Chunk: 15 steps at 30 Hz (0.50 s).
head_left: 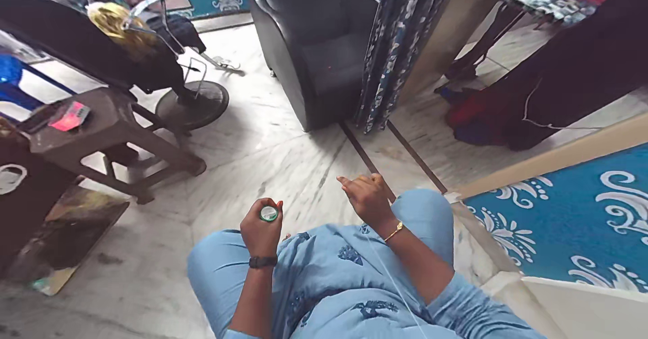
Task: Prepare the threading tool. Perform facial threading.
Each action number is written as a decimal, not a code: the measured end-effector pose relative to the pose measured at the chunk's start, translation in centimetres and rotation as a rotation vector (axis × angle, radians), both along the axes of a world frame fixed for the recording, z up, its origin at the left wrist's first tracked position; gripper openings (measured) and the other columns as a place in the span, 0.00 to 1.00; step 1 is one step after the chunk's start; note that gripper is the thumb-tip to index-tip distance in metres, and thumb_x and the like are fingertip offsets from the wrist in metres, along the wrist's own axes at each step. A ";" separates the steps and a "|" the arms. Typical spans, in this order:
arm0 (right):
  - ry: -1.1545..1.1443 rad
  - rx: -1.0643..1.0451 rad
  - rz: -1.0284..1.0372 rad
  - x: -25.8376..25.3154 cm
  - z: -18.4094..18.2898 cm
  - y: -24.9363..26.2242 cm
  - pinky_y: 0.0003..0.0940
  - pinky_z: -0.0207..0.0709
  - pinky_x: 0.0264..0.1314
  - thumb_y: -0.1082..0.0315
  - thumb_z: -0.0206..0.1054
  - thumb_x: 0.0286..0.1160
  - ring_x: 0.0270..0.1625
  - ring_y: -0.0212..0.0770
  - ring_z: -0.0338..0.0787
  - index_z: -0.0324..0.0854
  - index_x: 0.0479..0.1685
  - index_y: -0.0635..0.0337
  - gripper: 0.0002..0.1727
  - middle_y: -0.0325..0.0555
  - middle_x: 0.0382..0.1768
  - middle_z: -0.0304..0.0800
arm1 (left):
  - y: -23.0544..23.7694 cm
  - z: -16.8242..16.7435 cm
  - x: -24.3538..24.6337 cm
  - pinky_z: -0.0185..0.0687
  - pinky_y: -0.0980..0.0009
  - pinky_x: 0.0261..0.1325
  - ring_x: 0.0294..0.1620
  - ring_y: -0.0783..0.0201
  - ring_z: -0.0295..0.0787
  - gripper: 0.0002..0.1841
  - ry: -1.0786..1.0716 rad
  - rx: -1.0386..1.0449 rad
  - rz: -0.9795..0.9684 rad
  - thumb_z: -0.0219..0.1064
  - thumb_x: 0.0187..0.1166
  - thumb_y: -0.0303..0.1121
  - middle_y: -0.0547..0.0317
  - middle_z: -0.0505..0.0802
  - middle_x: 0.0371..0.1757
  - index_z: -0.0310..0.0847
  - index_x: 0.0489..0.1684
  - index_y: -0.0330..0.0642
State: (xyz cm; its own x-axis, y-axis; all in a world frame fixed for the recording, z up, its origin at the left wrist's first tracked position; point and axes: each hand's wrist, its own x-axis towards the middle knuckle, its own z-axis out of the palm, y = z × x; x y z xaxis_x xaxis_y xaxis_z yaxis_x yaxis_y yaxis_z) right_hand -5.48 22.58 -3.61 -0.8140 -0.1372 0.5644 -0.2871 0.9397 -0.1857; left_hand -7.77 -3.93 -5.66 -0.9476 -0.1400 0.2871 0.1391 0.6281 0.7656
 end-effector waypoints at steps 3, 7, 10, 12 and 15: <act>0.052 0.016 0.060 0.8 2.7 0.8 0.51 0.76 0.45 0.66 0.63 0.82 0.30 0.47 0.89 0.93 0.60 0.51 0.16 0.44 0.23 0.92 | -1.3 2.8 1.4 0.86 0.79 0.44 0.35 0.81 0.86 0.13 0.116 0.310 -0.123 0.79 0.69 0.38 0.69 0.89 0.34 0.84 0.39 0.39; 0.084 -0.036 0.066 4.0 9.3 0.2 0.53 0.70 0.50 0.52 0.78 0.69 0.34 0.46 0.86 0.69 0.85 0.56 0.42 0.46 0.34 0.94 | -2.4 8.0 4.9 0.88 0.82 0.45 0.38 0.84 0.87 0.11 0.256 0.601 -0.444 0.81 0.71 0.42 0.87 0.89 0.37 0.84 0.43 0.67; 0.085 -0.100 0.048 5.7 12.5 0.1 0.49 0.70 0.50 0.44 0.82 0.61 0.38 0.41 0.84 0.41 0.94 0.62 0.65 0.45 0.37 0.90 | -2.6 10.5 6.5 0.84 0.81 0.47 0.38 0.83 0.86 0.11 0.385 0.608 -0.502 0.81 0.71 0.41 0.86 0.89 0.36 0.83 0.43 0.65; 0.105 -0.162 0.048 6.2 13.2 0.5 0.39 0.75 0.45 0.44 0.83 0.60 0.35 0.36 0.81 0.38 0.95 0.62 0.68 0.42 0.35 0.86 | -2.8 11.0 6.5 0.85 0.81 0.44 0.36 0.82 0.86 0.12 0.417 0.572 -0.449 0.82 0.70 0.40 0.85 0.89 0.35 0.82 0.40 0.64; 0.135 -0.240 0.050 6.0 12.9 0.5 0.33 0.79 0.42 0.51 0.83 0.65 0.33 0.32 0.84 0.46 0.92 0.68 0.60 0.43 0.33 0.88 | -3.5 9.7 5.1 0.87 0.82 0.45 0.39 0.82 0.87 0.14 0.356 0.467 -0.372 0.83 0.69 0.39 0.85 0.88 0.40 0.81 0.44 0.62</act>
State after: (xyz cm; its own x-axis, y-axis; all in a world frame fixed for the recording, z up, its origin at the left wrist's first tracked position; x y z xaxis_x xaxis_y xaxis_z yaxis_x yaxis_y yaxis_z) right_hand 0.49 23.08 9.29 -0.7248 -0.0250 0.6885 -0.3695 0.8575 -0.3579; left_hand -2.71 -7.46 3.99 -0.8159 -0.0092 0.5782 0.5741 0.1057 0.8119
